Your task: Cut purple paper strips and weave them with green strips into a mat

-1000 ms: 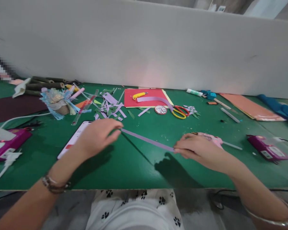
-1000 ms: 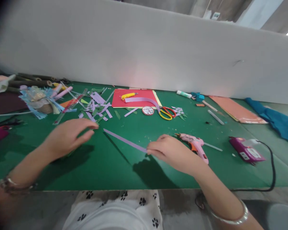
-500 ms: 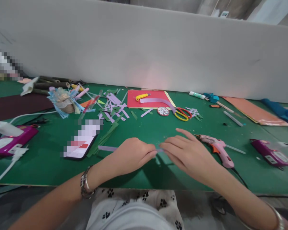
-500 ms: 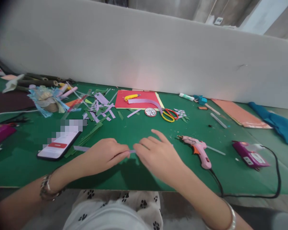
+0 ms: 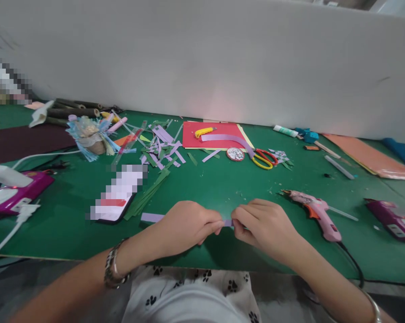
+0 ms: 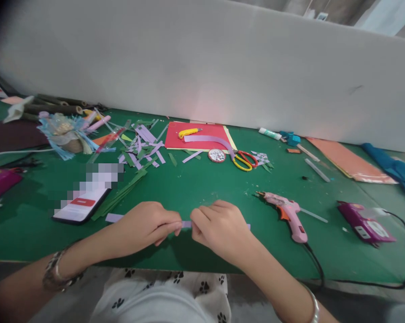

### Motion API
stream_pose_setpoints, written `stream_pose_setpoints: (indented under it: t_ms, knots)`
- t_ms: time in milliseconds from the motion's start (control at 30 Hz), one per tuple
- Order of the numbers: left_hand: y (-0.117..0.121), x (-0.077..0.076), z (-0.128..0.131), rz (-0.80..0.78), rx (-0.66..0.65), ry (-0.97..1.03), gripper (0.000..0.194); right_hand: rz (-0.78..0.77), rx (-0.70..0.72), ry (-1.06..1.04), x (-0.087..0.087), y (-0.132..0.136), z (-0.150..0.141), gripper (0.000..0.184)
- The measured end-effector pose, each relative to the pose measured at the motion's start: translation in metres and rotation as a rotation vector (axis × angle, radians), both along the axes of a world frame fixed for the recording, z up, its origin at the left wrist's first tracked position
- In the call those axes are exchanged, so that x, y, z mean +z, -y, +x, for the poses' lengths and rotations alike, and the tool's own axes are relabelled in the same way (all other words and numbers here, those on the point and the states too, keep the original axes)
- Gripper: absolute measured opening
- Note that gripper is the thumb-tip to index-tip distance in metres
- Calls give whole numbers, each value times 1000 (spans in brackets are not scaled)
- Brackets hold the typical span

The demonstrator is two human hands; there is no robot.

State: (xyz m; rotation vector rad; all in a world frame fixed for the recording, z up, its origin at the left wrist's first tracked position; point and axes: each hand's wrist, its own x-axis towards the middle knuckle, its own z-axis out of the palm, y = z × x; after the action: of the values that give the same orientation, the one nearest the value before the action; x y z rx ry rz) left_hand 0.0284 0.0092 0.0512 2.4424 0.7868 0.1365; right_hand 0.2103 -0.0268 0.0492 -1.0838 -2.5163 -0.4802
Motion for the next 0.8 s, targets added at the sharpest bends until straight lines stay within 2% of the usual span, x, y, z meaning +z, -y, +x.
stream_pose_setpoints:
  t_ms: [233, 333, 433, 533, 667, 800]
  knots:
    - [0, 1, -18, -12, 41, -19, 32, -66, -90, -3, -1, 3, 18, 25]
    - [-1, 2, -24, -20, 45, -64, 34, -23, -145, 37, -2, 1, 39, 25]
    - [-2, 2, -26, 24, 54, -101, 34, 57, -267, 105, -1, -4, 60, 26]
    - [-2, 1, -25, 94, 60, -112, 34, 102, -335, 42, 4, -5, 69, 23]
    - [-1, -3, -19, 276, -2, -103, 32, -76, -206, -132, 13, 0, 49, 14]
    - [-1, -7, -9, 443, -96, -68, 30, -363, -32, -36, 13, 4, 21, 22]
